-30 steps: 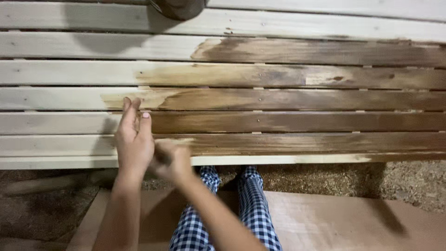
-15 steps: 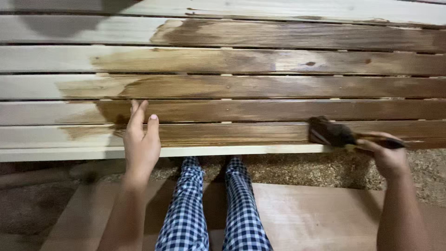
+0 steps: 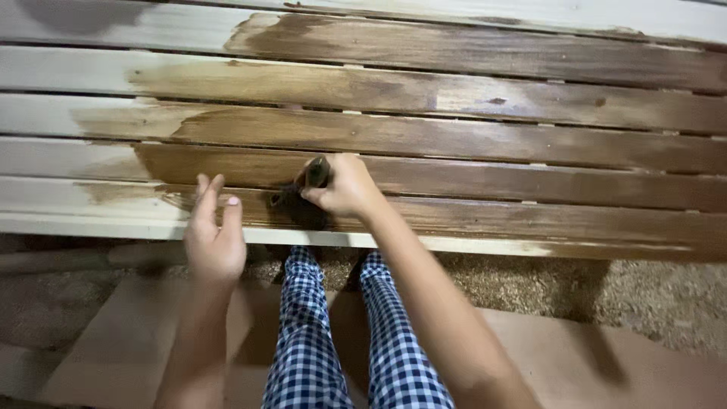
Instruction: The person applies brown wood stain to a slatted wooden furniture panel using a wide brush, dipping the brush into a stain can and brushing the liquid along the slats, working across different sections of the panel while steadying it with the other hand.
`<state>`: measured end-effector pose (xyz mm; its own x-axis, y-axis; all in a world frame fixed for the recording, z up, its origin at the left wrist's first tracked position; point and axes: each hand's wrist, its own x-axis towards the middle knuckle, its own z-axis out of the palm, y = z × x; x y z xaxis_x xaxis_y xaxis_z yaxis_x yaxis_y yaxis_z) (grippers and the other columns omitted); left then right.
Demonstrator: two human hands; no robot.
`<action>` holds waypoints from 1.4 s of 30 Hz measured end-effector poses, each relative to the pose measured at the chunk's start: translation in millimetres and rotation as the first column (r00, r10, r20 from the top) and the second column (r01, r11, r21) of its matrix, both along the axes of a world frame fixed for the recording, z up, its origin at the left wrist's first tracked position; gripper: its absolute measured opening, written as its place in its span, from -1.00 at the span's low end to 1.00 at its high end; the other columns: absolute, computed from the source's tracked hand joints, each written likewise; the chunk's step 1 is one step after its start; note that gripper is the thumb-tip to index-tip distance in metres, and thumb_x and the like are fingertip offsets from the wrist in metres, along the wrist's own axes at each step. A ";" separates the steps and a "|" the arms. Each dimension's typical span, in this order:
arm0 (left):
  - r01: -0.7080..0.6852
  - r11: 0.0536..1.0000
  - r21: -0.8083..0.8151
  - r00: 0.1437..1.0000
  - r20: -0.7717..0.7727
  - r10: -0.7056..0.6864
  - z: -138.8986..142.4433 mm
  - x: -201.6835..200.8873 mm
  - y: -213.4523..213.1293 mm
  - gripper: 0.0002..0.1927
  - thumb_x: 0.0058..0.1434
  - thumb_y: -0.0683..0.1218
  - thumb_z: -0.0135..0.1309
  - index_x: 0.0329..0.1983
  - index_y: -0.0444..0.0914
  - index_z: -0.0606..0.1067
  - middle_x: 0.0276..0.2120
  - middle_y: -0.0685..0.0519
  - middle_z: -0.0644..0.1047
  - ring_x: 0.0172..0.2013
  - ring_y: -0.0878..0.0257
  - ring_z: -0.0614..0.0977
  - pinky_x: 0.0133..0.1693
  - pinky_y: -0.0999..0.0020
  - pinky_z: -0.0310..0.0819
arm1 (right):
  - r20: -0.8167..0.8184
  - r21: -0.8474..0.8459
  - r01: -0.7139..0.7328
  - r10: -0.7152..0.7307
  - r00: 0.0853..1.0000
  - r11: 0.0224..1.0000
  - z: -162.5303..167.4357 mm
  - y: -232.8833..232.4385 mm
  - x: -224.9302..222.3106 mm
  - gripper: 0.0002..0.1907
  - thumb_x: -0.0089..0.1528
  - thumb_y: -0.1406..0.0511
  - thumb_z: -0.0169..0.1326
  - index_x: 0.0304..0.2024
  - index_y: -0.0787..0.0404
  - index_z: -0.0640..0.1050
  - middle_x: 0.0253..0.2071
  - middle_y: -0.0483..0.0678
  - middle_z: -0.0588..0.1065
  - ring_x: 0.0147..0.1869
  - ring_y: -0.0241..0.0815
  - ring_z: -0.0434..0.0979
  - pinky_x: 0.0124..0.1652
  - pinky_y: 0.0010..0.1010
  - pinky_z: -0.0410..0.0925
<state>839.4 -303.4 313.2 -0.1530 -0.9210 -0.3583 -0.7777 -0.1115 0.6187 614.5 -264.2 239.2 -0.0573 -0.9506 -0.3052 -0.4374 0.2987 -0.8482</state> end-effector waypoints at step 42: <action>-0.032 0.948 -0.318 0.995 0.083 0.062 -83.9 -4.4 70.5 -0.18 0.49 0.07 -0.19 0.61 -0.31 -0.27 0.60 -0.25 -0.25 0.59 -0.17 -0.21 0.49 -0.29 -0.43 | -0.240 0.601 0.341 -0.244 0.940 0.722 35.6 240.1 -302.9 -0.80 0.18 0.32 0.23 -0.14 0.21 0.68 -0.14 0.11 0.64 -0.13 -0.01 0.69 -0.10 -0.09 0.57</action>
